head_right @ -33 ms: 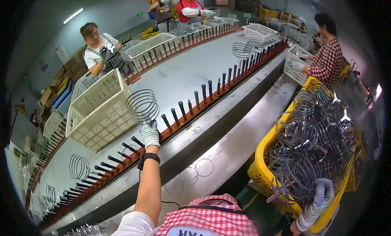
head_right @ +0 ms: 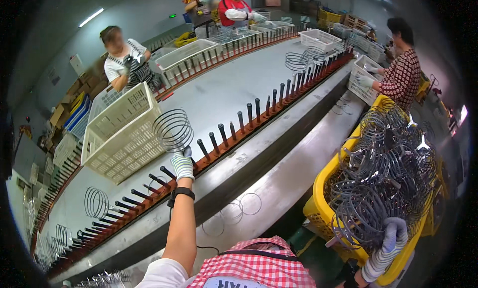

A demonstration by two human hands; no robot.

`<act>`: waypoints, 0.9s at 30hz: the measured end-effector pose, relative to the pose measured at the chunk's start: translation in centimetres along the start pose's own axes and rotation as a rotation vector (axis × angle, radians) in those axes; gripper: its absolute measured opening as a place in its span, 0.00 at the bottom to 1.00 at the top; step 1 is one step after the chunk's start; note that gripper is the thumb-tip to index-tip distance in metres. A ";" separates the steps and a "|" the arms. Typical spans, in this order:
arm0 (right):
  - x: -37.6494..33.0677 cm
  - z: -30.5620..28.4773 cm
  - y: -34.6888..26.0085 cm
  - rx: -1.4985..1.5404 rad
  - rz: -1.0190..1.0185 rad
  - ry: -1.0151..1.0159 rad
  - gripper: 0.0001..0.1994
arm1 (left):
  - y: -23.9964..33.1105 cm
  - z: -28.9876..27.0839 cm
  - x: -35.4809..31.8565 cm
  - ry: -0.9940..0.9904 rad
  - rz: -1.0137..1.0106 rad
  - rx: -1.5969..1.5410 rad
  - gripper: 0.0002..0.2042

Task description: Sorting metal wire rings from a basket and placing them onto a conveyor track in a factory.

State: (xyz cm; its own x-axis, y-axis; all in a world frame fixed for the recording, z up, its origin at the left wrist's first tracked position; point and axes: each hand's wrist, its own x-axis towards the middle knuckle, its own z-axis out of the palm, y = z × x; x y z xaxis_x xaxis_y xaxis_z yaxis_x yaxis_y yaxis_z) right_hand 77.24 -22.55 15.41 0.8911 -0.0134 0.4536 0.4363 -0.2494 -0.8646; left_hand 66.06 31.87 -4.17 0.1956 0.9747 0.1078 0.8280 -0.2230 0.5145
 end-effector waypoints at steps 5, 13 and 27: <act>-0.9 2.9 -1.7 0.064 0.122 -0.110 0.11 | -6.9 1.0 0.5 0.327 0.066 -0.389 0.20; -0.9 4.0 -0.3 0.078 0.006 -0.093 0.12 | -13.0 -1.5 1.5 0.256 0.120 -0.405 0.14; -1.9 7.8 -0.8 0.132 0.012 -0.216 0.11 | -9.6 0.5 1.2 0.291 0.480 -0.099 0.22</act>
State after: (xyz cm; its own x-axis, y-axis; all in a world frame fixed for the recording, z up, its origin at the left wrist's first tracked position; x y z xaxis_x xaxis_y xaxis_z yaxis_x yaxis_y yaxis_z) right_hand 76.16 -14.75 13.53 0.8963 0.1952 0.3982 0.4251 -0.1219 -0.8969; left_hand 58.60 35.20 -9.43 0.3737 0.7303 0.5718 0.6260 -0.6535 0.4255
